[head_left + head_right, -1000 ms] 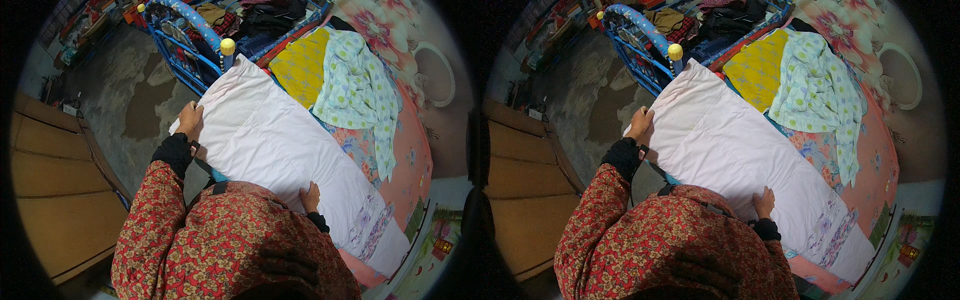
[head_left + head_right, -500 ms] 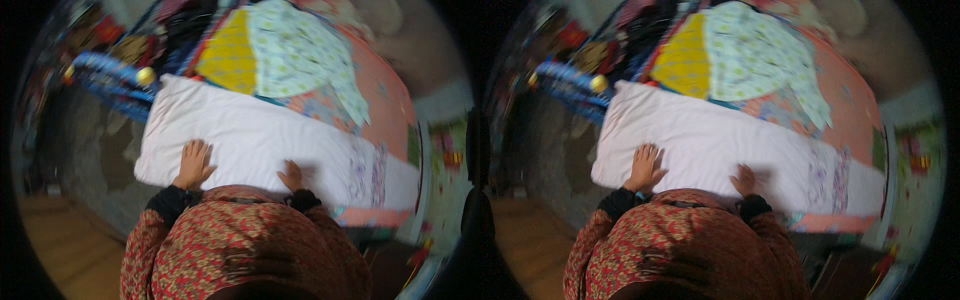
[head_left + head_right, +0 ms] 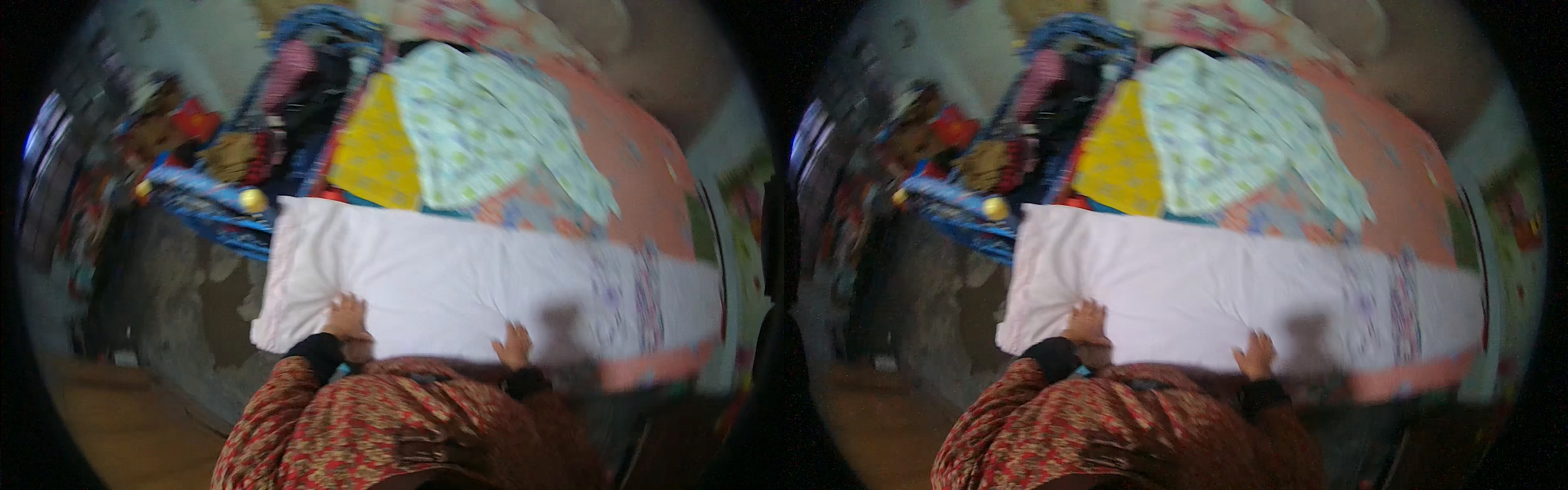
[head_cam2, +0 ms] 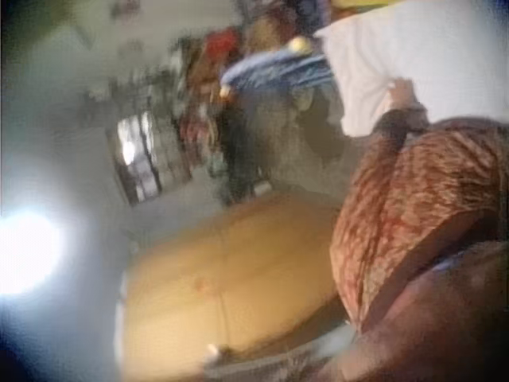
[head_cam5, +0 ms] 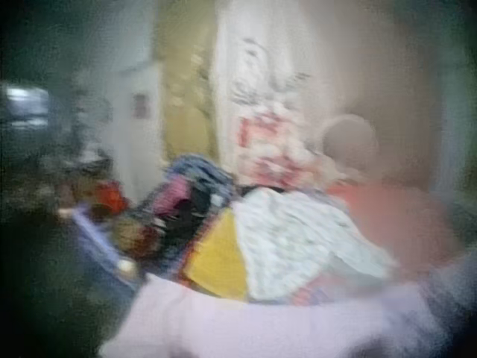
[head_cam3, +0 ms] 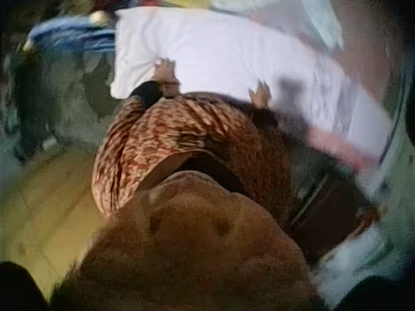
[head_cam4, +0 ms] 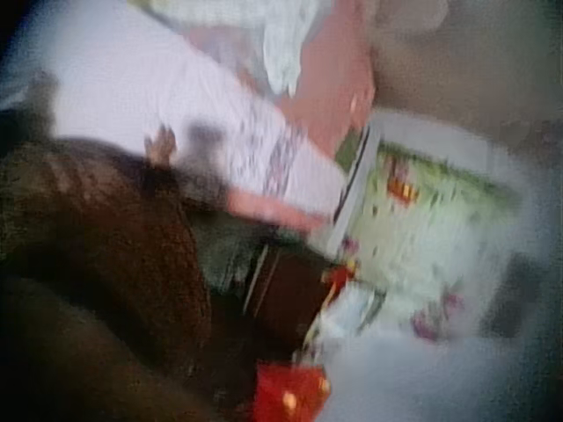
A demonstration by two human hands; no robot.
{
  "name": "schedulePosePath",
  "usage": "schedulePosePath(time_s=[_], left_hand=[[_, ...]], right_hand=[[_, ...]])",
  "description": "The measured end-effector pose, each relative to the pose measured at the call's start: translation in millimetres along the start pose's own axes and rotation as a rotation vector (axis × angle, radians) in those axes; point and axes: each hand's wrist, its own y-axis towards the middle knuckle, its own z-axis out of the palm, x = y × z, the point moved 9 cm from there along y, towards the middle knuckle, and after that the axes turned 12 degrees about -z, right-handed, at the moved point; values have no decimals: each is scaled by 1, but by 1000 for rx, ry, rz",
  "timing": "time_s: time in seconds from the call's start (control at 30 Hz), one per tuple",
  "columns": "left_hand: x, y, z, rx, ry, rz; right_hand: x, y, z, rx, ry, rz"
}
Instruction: The person folds a white quilt on a bed, repeatedly aligning edges and smoothing the surface. They fold the quilt in half multiple times and adjust the folds to keep it neat.
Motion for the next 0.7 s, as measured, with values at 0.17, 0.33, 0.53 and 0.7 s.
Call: schedulePosePath(time_s=[0.17,0.33,0.53,0.7], left_hand=[[-6,-19,-21,-190,-43,-66],[-39,-69,-14,-384,-289,-44],[-49,-100,9,-375,-315,-8],[-52,-109,24,-286,-283,6]], right_hand=[[-5,-1,4,95,-22,64],[-3,-8,6,33,-60,122],[-7,-8,12,14,-119,150],[-3,-8,3,55,-129,158]])
